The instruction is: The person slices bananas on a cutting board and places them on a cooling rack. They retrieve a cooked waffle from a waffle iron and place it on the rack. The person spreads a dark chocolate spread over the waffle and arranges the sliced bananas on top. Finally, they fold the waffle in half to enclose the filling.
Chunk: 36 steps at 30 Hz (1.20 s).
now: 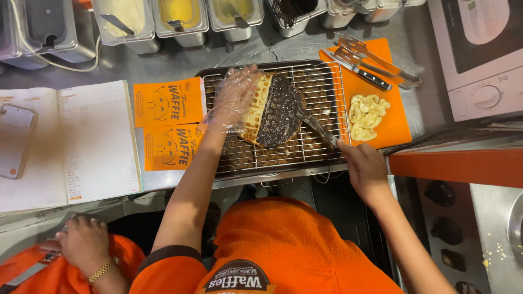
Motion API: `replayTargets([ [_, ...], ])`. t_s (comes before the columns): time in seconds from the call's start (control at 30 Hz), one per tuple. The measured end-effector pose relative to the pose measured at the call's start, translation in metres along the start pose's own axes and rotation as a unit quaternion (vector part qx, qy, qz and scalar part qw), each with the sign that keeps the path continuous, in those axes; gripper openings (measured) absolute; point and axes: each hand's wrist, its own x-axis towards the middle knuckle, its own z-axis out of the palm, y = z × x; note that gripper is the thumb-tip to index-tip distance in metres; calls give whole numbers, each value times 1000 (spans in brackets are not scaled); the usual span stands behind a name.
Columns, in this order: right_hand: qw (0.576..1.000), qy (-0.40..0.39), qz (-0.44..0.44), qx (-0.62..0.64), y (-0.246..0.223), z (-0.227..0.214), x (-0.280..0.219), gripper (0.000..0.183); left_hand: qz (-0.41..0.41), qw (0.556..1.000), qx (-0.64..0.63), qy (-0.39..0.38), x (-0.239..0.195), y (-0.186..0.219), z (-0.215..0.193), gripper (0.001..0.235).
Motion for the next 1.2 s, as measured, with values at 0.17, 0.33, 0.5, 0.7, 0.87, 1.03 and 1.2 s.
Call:
replayTargets([
  [0.17, 1000, 6, -14, 23, -8, -22, -9, 35, 11, 1000, -3, 12, -1, 5, -8, 41],
  [0.33, 996, 72, 12, 56, -8, -31, 49, 31, 14, 1000, -25, 10, -1, 7, -12, 41],
  [0.5, 990, 122, -43, -52, 18, -14, 183, 12, 10, 999, -47, 20, -1, 10, -16, 40],
  [0.7, 984, 114, -95, -96, 30, 13, 283, 24, 9, 996, -82, 24, 0, 20, -24, 40],
  [0.87, 974, 196, -25, -109, 81, -20, 227, 14, 4, 995, -97, 23, 0, 24, -28, 38],
  [1.03, 966, 42, 208, -150, 140, -14, 122, 9, 29, 995, -89, 32, 2, 24, -30, 35],
  [1.2, 981, 97, 62, -158, 150, 24, 111, 23, 17, 997, -79, 20, 5, 24, -28, 34],
])
